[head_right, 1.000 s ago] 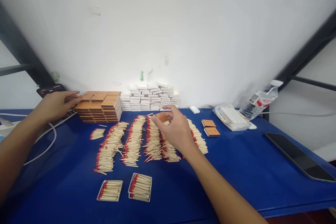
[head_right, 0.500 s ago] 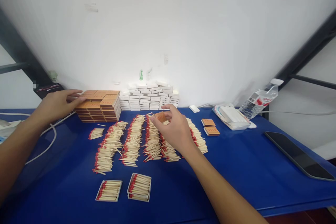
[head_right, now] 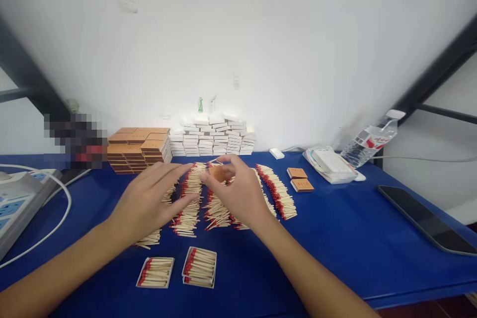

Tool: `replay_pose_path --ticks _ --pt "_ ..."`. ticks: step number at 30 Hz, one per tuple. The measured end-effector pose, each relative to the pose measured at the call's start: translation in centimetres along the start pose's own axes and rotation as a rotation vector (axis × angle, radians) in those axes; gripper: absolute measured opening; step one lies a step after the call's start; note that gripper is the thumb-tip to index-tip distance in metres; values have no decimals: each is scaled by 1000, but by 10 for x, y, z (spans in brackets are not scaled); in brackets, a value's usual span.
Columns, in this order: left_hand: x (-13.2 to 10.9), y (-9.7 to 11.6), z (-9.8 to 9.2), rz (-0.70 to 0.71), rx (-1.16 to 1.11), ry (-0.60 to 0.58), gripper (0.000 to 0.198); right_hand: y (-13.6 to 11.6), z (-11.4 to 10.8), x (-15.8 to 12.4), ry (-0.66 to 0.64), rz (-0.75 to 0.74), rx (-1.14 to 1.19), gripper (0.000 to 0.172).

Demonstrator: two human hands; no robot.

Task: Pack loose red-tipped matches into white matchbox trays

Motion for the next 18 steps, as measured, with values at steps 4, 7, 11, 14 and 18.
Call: replay_pose_path --ticks 4,7,11,14,18 --pt "1 21 7 13 -95 71 37 -5 14 -11 -67 10 37 50" --pt "3 21 4 2 -108 98 31 -6 18 -17 -96 16 28 53" --pt "6 -14 -13 9 -50 68 33 -8 15 -18 -88 3 8 54" --pt "0 -77 -31 -155 121 19 35 -6 9 -13 -32 -14 -43 49" --pt "-22 -156 -36 -435 358 -283 52 -1 4 -6 19 -15 -75 44"
Point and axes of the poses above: each hand's wrist, its own x-axis towards the middle knuckle, its own z-axis out of the palm, y = z × x, the point moved 3 cm from there along x, towards the middle knuckle, and after that the axes turned 10 degrees about x, right-handed, at the moved point
